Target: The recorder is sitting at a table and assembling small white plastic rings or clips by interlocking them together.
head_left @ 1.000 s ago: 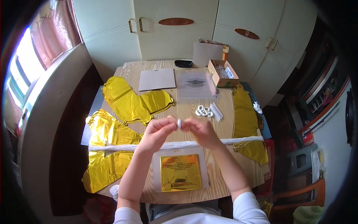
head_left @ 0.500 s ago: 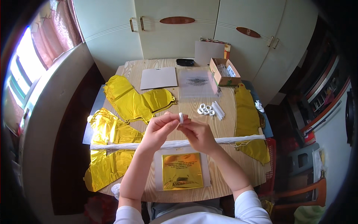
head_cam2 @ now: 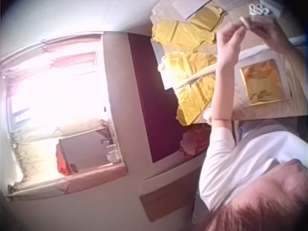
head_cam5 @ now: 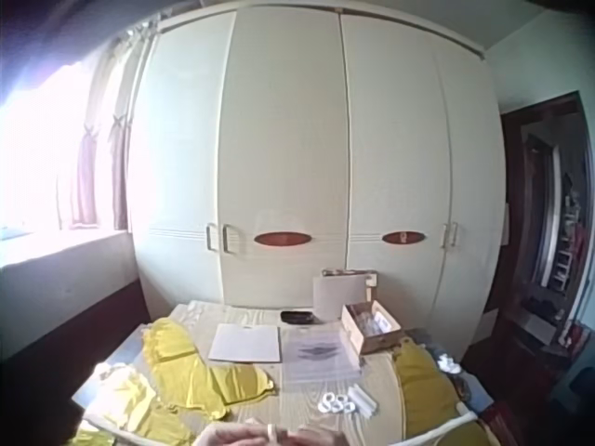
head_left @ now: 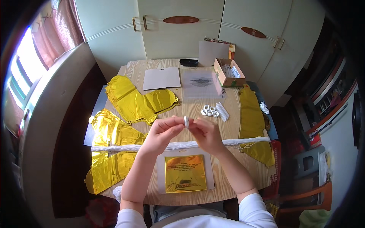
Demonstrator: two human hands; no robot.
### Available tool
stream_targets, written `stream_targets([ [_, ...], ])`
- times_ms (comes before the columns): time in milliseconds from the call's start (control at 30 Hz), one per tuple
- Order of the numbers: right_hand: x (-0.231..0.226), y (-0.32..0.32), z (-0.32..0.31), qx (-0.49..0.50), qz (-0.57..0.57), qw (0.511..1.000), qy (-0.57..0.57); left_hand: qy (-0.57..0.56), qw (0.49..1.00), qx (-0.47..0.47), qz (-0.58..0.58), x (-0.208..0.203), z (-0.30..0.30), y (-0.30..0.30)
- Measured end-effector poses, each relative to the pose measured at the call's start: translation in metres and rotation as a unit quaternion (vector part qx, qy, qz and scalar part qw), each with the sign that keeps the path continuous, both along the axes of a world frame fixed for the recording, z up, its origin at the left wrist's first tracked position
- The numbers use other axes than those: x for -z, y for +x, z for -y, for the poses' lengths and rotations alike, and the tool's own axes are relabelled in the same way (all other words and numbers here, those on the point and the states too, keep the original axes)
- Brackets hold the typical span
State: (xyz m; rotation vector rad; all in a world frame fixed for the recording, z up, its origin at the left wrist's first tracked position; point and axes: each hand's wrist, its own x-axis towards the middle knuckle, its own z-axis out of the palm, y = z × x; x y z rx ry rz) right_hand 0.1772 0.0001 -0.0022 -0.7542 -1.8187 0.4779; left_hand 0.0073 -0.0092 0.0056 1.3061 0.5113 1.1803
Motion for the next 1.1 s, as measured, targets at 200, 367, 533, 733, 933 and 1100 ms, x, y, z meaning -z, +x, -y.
stream_targets([
  [200, -0.012, 0.005, 0.008, 0.061, 0.047, 0.990, 0.114, 0.132, 0.968, -0.142, -0.159, 0.006, -0.006, 0.003],
  [367, -0.015, 0.014, 0.000, 0.051, 0.031, 0.986, 0.153, 0.090, 0.968, -0.066, -0.226, 0.002, 0.002, 0.002],
  [533, -0.002, 0.007, -0.002, 0.003, -0.072, 0.997, -0.002, -0.004, 0.997, 0.038, -0.074, -0.010, 0.005, 0.003],
  [733, 0.000, -0.001, -0.001, 0.090, 0.019, 0.989, 0.112, 0.005, 0.999, -0.033, 0.042, 0.002, 0.002, 0.010],
  [933, -0.004, 0.002, 0.002, 0.160, 0.080, 0.964, 0.197, 0.047, 0.997, -0.057, -0.028, 0.001, -0.001, 0.013],
  [1100, -0.008, 0.006, 0.001, 0.162, 0.069, 0.959, 0.221, 0.046, 0.993, -0.068, -0.080, -0.002, 0.002, 0.013],
])
